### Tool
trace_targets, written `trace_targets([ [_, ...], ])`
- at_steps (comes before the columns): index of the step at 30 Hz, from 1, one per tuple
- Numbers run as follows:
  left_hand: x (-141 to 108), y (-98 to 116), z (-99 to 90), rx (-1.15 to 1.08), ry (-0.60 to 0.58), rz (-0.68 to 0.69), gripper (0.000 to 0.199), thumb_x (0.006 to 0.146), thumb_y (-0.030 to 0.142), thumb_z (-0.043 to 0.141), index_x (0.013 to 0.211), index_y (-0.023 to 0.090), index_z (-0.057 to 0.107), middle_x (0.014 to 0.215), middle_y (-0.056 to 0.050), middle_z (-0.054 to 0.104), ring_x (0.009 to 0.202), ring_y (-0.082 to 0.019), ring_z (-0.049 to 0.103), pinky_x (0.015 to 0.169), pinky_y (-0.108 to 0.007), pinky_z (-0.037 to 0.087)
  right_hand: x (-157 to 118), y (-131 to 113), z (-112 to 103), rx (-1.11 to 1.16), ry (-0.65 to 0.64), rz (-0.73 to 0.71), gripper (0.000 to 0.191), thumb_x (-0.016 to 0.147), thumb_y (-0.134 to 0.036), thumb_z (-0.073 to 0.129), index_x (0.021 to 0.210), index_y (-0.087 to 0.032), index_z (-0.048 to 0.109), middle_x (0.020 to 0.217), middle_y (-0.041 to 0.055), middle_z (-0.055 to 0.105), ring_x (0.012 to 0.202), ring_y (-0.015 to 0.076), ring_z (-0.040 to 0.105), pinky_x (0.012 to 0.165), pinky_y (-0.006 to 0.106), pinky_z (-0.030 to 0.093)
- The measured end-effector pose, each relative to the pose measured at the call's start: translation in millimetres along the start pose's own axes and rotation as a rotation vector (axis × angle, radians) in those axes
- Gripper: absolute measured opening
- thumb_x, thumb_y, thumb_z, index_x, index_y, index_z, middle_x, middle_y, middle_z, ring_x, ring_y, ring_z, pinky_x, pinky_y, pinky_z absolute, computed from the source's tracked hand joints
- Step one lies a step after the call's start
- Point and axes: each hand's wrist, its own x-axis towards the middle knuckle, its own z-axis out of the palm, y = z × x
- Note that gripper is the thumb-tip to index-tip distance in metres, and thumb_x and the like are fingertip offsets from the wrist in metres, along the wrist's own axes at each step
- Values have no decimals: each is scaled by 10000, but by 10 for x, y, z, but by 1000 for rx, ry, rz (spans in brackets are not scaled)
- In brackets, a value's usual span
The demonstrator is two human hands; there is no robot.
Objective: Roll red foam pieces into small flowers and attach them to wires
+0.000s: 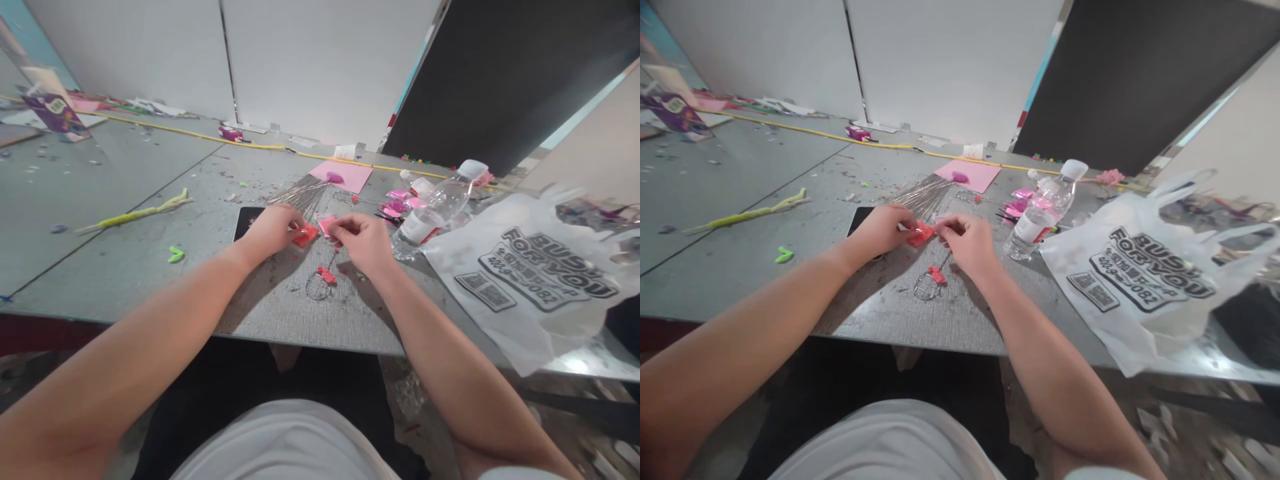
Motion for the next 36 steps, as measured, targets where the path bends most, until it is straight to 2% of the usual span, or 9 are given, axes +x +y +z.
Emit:
trace_targets([
  [4, -5, -14, -53, 40, -53, 45, 110, 880, 198, 721, 873, 167, 826, 932, -86, 784, 887, -225, 693, 812, -316, 479, 9, -10, -19, -26, 10, -45, 217, 896, -379, 729, 819, -185, 787, 679, 42, 754, 585, 152, 662, 569, 304, 534],
  [8, -29, -15, -79, 4, -84, 79, 186, 930, 234, 674, 1014, 190, 834, 972, -76, 808, 895, -211, 707, 813, -307, 486, 32, 76, 8, -6, -15, -71, 198, 882, -366, 742, 918, -187, 817, 793, 63, 805, 713, 190, 735, 708, 356, 607],
  [12, -43, 4, -79, -125, 4, -10, 306, 893, 273, 713, 1173, 181, 796, 1065, -97, 816, 938, -212, 729, 813, -304, 519, 32, 127, 45, 86, -59, -48, 208, 860, -335, 751, 995, -188, 806, 901, 69, 827, 805, 201, 770, 805, 388, 639],
  [16, -52, 102, -134, -366, 114, -81, 347, 896, 256, 680, 1217, 157, 766, 1023, -94, 798, 876, -179, 711, 798, -298, 539, -28, 34, 35, 30, -52, -100, 187, 933, -358, 679, 970, -193, 759, 842, 55, 798, 751, 184, 738, 672, 329, 589],
  [18, -74, 172, -194, -498, 115, -117, 319, 886, 310, 706, 1152, 146, 771, 950, -80, 784, 814, -166, 687, 749, -286, 534, -78, -45, 21, -31, -39, -162, 207, 974, -393, 648, 958, -203, 730, 828, 47, 778, 745, 175, 715, 659, 317, 561],
  [22, -156, 300, -332, -791, -104, -80, 245, 893, 377, 723, 970, 147, 761, 835, -50, 745, 748, -147, 658, 692, -266, 513, -163, -165, 11, -123, -36, -340, 218, 989, -425, 669, 912, -222, 690, 784, 17, 728, 671, 146, 645, 645, 307, 523],
  [25, -212, 357, -399, -876, -275, -24, 182, 905, 353, 715, 898, 175, 746, 779, -12, 685, 720, -126, 617, 667, -251, 479, -188, -196, 19, -158, -33, -560, 140, 986, -343, 695, 899, -234, 706, 858, 30, 736, 765, 161, 666, 667, 303, 535],
  [29, -254, 390, -430, -966, -320, -38, 116, 895, 286, 690, 829, 195, 719, 693, 12, 609, 667, -115, 561, 632, -251, 443, -201, -192, 35, -144, -71, -727, 80, 991, -248, 689, 996, -243, 769, 980, 56, 732, 752, 139, 650, 641, 293, 543],
  [36, -285, 400, -453, -1016, -317, -94, 102, 857, 228, 675, 769, 193, 713, 631, 8, 592, 601, -109, 512, 564, -254, 386, -237, -203, 49, -159, -71, -833, 192, 986, -215, 669, 1104, -297, 796, 1036, 62, 735, 862, 172, 696, 735, 351, 596],
])
